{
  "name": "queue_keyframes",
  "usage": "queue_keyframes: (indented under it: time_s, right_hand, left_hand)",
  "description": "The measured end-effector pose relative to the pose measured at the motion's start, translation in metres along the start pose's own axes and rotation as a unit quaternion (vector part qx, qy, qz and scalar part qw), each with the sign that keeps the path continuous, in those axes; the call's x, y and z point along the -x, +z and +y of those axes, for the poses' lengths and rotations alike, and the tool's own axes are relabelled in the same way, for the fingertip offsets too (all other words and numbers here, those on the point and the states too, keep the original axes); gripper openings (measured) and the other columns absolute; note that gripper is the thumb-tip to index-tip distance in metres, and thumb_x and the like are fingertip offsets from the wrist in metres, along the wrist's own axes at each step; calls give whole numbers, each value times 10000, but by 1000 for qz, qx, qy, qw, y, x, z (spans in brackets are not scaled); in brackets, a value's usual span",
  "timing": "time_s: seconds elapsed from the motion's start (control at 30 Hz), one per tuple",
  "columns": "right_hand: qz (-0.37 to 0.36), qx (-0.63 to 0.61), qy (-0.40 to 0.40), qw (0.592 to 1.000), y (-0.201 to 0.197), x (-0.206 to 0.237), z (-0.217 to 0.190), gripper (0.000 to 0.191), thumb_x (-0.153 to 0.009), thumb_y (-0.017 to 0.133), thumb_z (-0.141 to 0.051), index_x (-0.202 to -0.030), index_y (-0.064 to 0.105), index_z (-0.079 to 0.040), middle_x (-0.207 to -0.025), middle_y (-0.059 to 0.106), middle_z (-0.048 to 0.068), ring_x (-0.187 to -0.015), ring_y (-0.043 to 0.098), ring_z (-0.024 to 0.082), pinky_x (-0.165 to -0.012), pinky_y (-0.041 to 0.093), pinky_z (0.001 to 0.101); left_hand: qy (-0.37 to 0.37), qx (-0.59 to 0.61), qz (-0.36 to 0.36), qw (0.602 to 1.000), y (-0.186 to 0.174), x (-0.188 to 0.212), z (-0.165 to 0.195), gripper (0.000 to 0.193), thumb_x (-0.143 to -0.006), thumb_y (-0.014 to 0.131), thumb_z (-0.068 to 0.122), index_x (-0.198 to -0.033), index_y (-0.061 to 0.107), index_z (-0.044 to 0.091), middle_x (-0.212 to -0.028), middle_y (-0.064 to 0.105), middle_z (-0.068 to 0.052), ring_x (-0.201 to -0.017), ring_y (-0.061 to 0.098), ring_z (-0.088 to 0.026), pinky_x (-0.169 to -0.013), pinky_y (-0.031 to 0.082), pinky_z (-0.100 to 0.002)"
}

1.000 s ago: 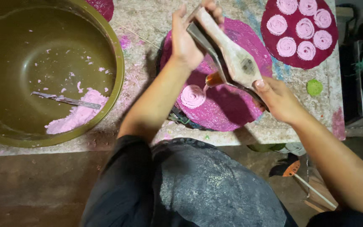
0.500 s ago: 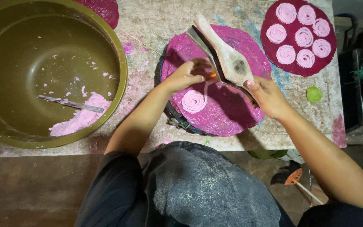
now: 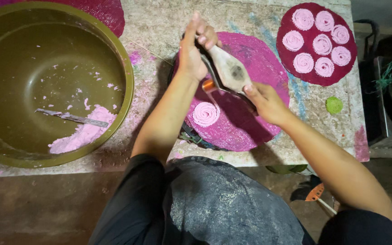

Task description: The person sits at a workbench and uses a hand-held extruder press to pipe pink paste into spiral rosettes on round pink boards. They load paste from a large bowl into the tool, squeeze rosettes one by one onto the boards, and set filled boards aside on a rack.

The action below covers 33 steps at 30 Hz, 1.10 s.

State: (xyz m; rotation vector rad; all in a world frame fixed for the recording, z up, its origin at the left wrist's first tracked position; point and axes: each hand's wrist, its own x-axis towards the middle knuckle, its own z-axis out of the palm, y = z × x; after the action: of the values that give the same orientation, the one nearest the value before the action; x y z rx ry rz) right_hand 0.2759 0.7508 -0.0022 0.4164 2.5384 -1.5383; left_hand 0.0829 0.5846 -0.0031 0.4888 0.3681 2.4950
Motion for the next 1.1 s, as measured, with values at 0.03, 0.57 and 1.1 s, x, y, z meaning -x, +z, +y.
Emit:
queue_keyframes:
  time_s: [0.03,0.57,1.1]
  right_hand:
    - [-2,3,-12,1000,3,-3,-3,534,-1038,458,-538,-1123,698,-69,-665,541,-21,-571,494,81,-502,400,276]
    - [-30,-18,-15,999,21,-28,-5,561,-1047,439,-564,-1043,637,-40,-662,591,13,-540,548,103,-484,420,287]
    - [53,-223,-65,971,24,37,48,809,-992,394,-781,-1098,575,1,-726,557,73,-625,546,158,-566,446,303]
  left_hand:
    - [-1,12,-15,1000,0,1,7,416,-1037,671,527,-881,489,187,-737,408,64,-717,428,-122,-888,470,-365]
    - [-118,-590,113,791,-72,114,11,310,-994,677,3,-1304,663,4,-969,746,-172,-862,713,-194,-827,513,-365]
    - [124,-829,-6,545,-43,206,25,135,-881,788,143,-974,713,80,-1090,722,-69,-1070,680,-280,-914,544,-397]
